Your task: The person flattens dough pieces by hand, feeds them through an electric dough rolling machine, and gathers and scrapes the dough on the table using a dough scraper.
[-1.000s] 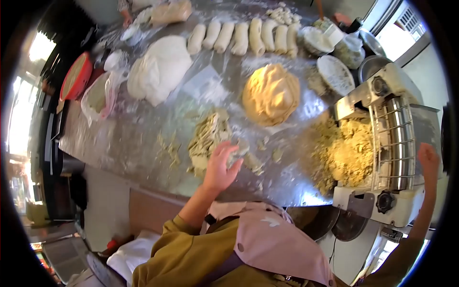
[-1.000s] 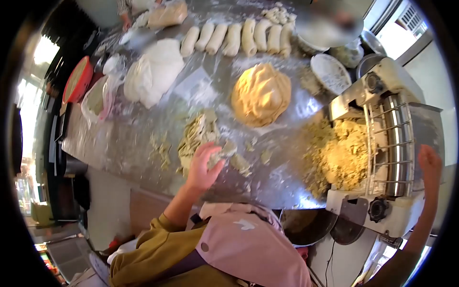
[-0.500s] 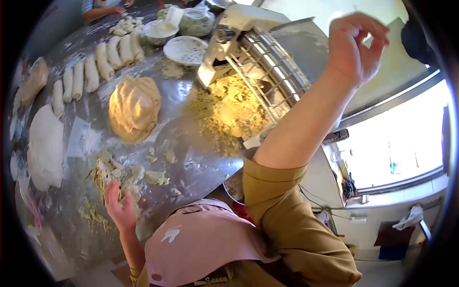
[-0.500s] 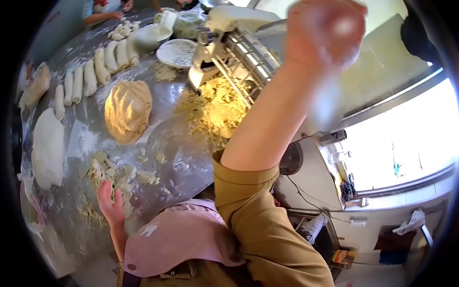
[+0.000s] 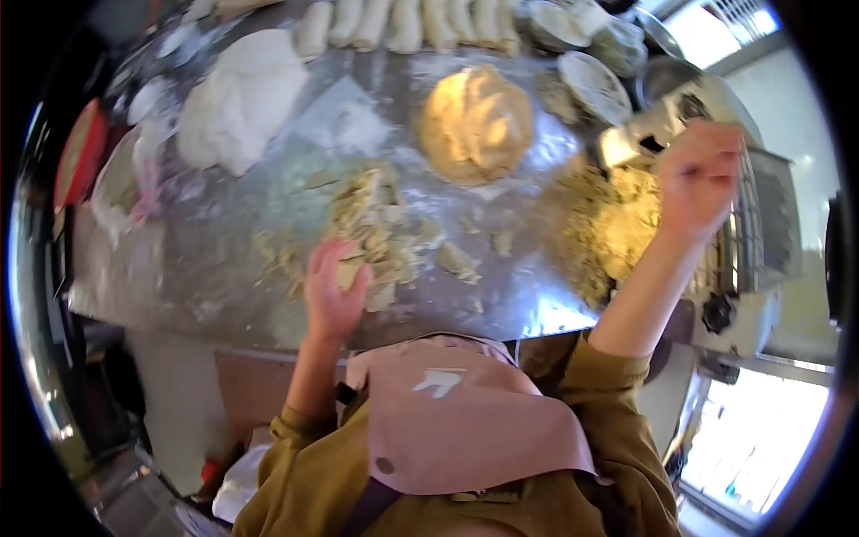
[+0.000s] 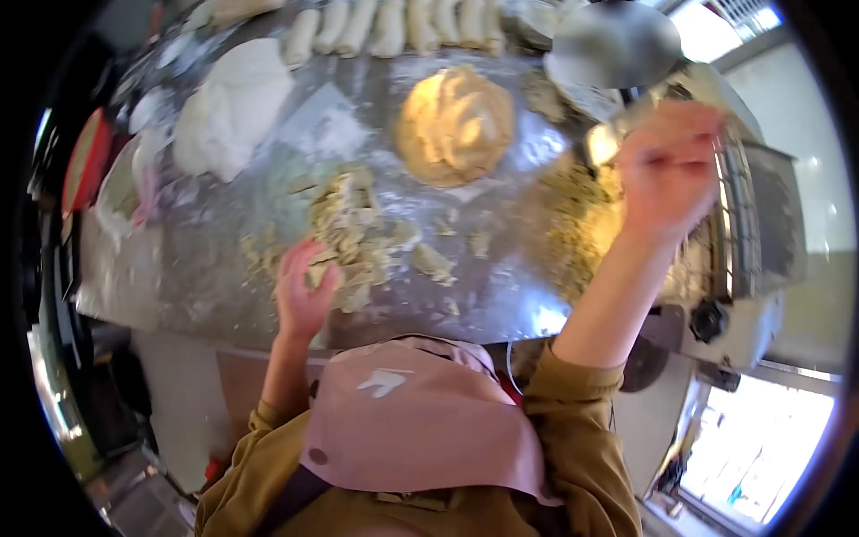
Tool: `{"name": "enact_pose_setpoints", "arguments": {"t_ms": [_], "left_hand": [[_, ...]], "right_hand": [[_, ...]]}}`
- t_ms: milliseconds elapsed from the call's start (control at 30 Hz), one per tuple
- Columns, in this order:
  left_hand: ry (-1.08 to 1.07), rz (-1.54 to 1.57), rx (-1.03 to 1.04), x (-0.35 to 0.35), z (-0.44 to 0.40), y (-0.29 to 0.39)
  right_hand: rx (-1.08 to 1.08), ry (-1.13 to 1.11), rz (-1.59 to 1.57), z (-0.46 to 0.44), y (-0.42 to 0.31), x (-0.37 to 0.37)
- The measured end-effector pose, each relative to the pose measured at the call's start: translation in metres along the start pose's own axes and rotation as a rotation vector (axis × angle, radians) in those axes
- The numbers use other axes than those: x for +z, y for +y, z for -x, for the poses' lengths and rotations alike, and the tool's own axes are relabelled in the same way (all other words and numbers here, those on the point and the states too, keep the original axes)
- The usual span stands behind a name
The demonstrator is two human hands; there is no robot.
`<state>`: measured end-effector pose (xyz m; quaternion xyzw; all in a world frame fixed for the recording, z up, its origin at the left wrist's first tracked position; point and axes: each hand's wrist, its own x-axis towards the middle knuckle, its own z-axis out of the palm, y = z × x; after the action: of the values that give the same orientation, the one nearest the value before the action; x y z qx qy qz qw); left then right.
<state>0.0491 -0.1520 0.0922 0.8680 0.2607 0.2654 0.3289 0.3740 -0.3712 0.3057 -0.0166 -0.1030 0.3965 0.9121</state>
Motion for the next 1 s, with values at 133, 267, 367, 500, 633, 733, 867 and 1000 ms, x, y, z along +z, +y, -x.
{"name": "enact_pose_setpoints", "arguments": {"t_ms": [133, 267, 367, 500, 633, 733, 867, 1000], "left_hand": [[0.029, 0.036, -0.117, -0.009, 0.008, -0.008], [-0.004, 0.022, -0.198, -0.012, 0.018, -0.017], [-0.136, -0.079, -0.172, -0.014, 0.026, -0.018], [-0.241, -0.047, -0.253, -0.003, 0.04, -0.024], [-0.18, -0.018, -0.277, 0.014, 0.044, -0.03], [-0.138, 0.014, -0.288, 0.017, 0.043, -0.03], [-0.127, 0.055, -0.284, 0.016, 0.041, -0.036], [-0.111, 0.082, -0.266, 0.009, 0.041, -0.039]], "right_hand": [[0.423, 0.514, 1.231, 0.019, 0.119, -0.111], [0.428, -0.128, 2.281, 0.062, 0.167, -0.191], [0.548, -0.107, 2.246, 0.069, 0.18, -0.207], [0.745, -0.14, 2.219, 0.074, 0.204, -0.2], [0.706, 0.001, 2.254, 0.089, 0.236, -0.208], [0.682, 0.131, 2.164, 0.088, 0.247, -0.194], [0.56, 0.139, 2.188, 0.09, 0.259, -0.192], [0.483, 0.256, 2.169, 0.098, 0.274, -0.192]]}}
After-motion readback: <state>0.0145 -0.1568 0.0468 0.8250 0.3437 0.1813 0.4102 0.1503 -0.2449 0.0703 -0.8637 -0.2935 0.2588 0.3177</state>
